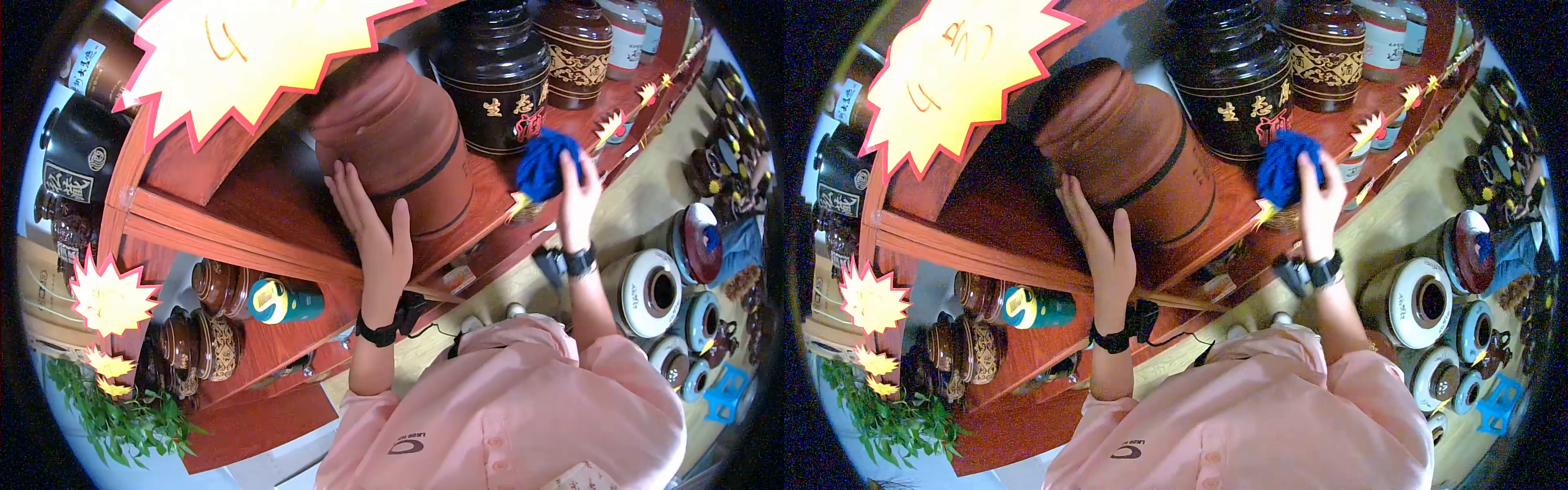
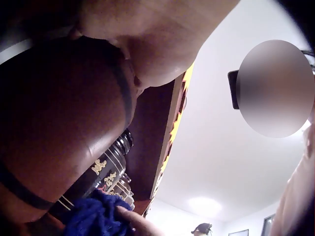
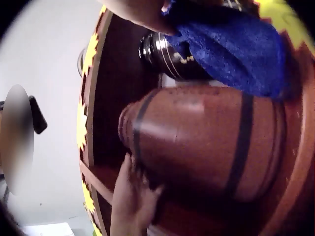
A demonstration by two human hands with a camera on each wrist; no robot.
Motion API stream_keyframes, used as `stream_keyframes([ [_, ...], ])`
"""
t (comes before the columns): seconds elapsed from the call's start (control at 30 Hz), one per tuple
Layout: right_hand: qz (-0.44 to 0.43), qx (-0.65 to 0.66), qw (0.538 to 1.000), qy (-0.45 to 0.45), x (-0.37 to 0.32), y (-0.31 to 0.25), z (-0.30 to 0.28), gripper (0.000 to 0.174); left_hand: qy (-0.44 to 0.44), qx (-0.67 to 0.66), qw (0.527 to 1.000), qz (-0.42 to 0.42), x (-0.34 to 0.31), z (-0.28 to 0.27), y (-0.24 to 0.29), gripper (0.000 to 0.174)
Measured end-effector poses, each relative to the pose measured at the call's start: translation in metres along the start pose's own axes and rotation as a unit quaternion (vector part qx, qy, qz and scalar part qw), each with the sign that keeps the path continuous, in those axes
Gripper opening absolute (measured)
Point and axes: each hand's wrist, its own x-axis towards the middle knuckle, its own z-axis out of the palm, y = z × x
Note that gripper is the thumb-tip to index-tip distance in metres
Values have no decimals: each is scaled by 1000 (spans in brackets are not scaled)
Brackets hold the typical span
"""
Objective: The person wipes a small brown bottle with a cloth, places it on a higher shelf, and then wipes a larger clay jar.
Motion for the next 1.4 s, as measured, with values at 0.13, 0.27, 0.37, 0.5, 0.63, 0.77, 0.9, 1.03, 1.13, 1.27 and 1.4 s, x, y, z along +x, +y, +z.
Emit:
stream_keyframes([
  [0.13, -55, -83, 993, 69, 65, 19, 4, 31, -1, -7, 1000, -1, 1, 0, 1, 68],
  [0.27, -219, -351, 895, -163, 104, 98, 1, 51, -1, -12, 1000, -1, 0, -1, 2, 70],
  [0.37, -190, -462, 859, -109, 71, 72, -1, 52, 7, -4, 1000, 3, 2, -1, 1, 70],
  [0.5, -147, -179, 964, -128, 21, 17, 12, 28, 34, 1, 999, -5, -5, 8, 1, 73],
  [0.63, 50, 35, 966, -251, -17, 12, 53, 29, 55, -54, 996, -43, -32, 23, 11, 79],
  [0.77, 168, 101, 926, -323, -22, 29, 90, 48, 47, -113, 989, -82, -69, 45, 9, 82],
  [0.9, 209, 113, 923, -303, -12, 22, 119, 56, -1, -48, 995, -93, -78, 47, 10, 83],
  [1.03, 311, 245, 849, -350, -3, 16, 137, 60, 12, -71, 990, -120, -74, 45, 12, 82],
  [1.13, 322, 255, 839, -357, -5, 15, 137, 61, 13, -73, 989, -127, -70, 45, 13, 82],
  [1.27, 331, 267, 839, -339, -13, -5, 130, 62, 30, -45, 990, -130, -68, 53, 11, 83],
  [1.4, 280, 241, 870, -325, -26, -13, 120, 61, 71, -51, 989, -123, -60, 59, 3, 77],
])
